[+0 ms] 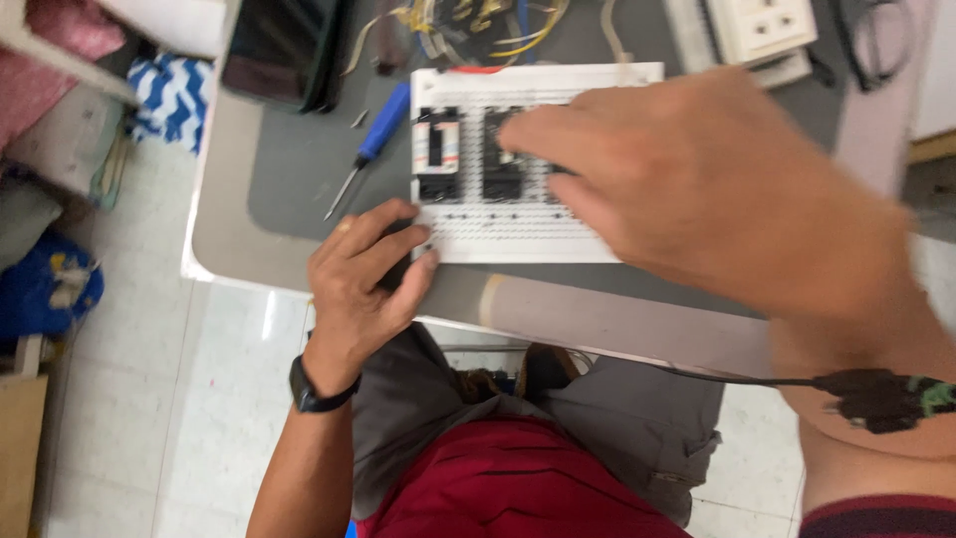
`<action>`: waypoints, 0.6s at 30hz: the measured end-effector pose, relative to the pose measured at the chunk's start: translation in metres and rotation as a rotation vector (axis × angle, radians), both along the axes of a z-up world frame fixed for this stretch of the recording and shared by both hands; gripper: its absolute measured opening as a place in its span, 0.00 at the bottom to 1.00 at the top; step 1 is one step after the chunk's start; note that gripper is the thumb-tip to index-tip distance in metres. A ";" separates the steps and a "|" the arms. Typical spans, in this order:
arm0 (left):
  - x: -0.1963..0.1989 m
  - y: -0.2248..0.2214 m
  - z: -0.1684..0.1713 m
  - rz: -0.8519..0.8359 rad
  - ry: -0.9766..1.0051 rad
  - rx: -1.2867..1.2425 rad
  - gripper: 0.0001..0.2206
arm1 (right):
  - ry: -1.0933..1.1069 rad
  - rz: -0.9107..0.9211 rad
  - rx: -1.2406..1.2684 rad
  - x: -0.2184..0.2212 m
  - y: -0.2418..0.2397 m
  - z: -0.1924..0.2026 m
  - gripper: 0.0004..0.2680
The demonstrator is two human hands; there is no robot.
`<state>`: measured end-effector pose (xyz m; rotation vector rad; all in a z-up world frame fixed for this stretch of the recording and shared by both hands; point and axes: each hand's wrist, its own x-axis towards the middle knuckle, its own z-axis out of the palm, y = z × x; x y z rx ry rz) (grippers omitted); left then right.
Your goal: Assembling and securing circuit breakers onto a perforated board using a manual screwdriver.
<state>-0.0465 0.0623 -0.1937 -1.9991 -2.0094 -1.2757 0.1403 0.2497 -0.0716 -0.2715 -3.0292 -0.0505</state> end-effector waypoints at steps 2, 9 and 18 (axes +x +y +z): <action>0.002 0.002 0.002 -0.001 -0.019 -0.016 0.03 | 0.139 0.035 0.001 -0.003 0.001 -0.007 0.01; 0.004 0.003 -0.002 0.047 -0.023 -0.084 0.07 | 0.129 0.040 -0.198 -0.003 -0.003 -0.006 0.08; 0.001 0.002 0.002 0.024 -0.046 -0.008 0.03 | 0.136 -0.002 0.003 -0.006 -0.001 -0.009 0.06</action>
